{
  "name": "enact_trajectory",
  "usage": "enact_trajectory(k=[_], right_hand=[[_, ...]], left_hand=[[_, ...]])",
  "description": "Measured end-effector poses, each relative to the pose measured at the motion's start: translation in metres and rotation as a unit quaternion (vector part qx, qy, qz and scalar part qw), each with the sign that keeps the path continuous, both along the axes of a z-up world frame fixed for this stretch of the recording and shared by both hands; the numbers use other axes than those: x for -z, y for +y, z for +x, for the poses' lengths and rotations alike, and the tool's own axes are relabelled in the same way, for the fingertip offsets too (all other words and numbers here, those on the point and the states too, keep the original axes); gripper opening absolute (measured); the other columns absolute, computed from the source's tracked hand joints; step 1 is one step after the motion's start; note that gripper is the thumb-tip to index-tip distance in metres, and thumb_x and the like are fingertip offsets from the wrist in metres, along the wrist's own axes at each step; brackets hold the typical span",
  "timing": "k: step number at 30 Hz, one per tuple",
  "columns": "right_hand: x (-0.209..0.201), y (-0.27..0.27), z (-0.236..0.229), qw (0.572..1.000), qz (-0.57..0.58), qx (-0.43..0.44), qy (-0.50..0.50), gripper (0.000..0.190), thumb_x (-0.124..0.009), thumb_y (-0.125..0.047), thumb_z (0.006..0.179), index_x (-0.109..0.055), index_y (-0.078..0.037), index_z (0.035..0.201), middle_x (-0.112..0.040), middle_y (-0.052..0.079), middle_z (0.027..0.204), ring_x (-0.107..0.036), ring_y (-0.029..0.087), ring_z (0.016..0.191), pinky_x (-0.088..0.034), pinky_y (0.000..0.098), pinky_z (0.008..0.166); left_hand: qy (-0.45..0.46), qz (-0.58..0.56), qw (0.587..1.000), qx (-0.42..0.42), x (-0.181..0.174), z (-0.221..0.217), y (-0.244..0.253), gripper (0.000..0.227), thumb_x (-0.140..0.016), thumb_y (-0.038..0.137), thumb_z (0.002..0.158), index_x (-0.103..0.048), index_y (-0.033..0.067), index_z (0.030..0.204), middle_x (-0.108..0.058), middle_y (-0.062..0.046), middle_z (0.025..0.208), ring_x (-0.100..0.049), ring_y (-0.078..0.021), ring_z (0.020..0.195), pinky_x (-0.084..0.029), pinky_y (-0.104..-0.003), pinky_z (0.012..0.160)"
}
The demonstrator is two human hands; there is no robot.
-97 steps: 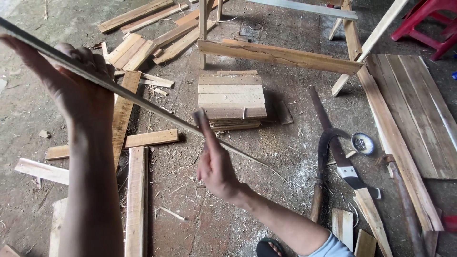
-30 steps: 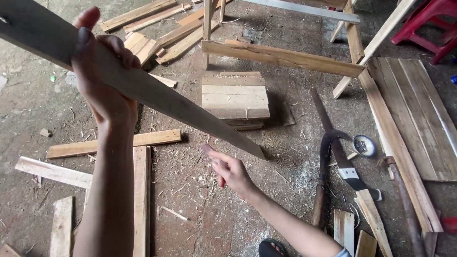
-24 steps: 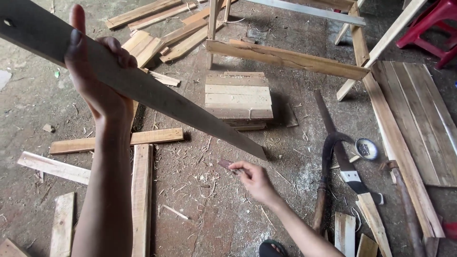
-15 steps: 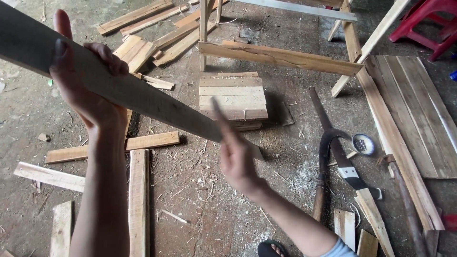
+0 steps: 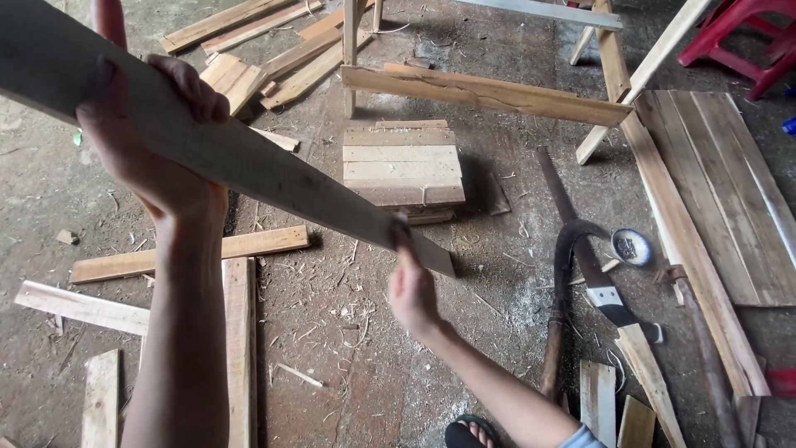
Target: The person holds a long wooden plank in one hand and repeatedly shaves along its edge with a small blade held in the other hand, working along the length of the plank. Near the end the person sets the plank down on the floor among wood scraps and reaches toward a sickle lying on the ground.
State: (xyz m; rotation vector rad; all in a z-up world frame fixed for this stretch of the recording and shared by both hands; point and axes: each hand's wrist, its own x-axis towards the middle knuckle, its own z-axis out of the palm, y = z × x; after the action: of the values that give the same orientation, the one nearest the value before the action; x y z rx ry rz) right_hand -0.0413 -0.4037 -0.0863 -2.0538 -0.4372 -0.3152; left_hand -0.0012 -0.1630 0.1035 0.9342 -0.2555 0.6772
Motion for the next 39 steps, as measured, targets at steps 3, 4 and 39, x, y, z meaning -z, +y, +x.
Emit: enact_trajectory(k=[3,4,39], right_hand=[[-0.033,0.022,-0.017,0.989,0.073,-0.114,-0.056,0.072,-0.035,0.013,0.090,-0.014,-0.018,0.152,-0.021,0.032,0.155,-0.047,0.005,0.041,-0.039,0.0136,0.030],[-0.024,0.022,-0.017,0.985,0.063,-0.128,-0.095,0.071,-0.035,0.013,0.092,-0.011,-0.016,0.153,-0.019,0.030,0.157,-0.048,0.005,0.045,-0.041,0.0137,0.033],[0.125,-0.056,0.020,0.997,-0.075,0.005,0.033,0.098,-0.044,0.025,0.077,0.000,-0.023,0.150,0.003,0.016,0.160,-0.053,0.011,0.049,-0.047,0.0158,0.035]], left_hand=[[0.001,0.018,1.000,0.005,-0.002,-0.001,0.002,0.088,-0.054,0.049,0.095,-0.036,0.0106,0.172,-0.059,0.001,0.078,-0.051,-0.0082,0.067,-0.042,-0.028,0.067],[0.016,0.014,1.000,-0.008,-0.002,-0.002,0.004,0.088,-0.055,0.048,0.093,-0.037,0.0115,0.171,-0.058,0.001,0.076,-0.052,-0.0090,0.066,-0.041,-0.028,0.065],[0.094,0.001,0.994,-0.051,0.004,-0.010,0.036,0.112,-0.059,0.051,0.076,-0.023,0.0109,0.174,-0.060,0.001,0.070,-0.059,-0.0114,0.063,-0.052,-0.029,0.062]])
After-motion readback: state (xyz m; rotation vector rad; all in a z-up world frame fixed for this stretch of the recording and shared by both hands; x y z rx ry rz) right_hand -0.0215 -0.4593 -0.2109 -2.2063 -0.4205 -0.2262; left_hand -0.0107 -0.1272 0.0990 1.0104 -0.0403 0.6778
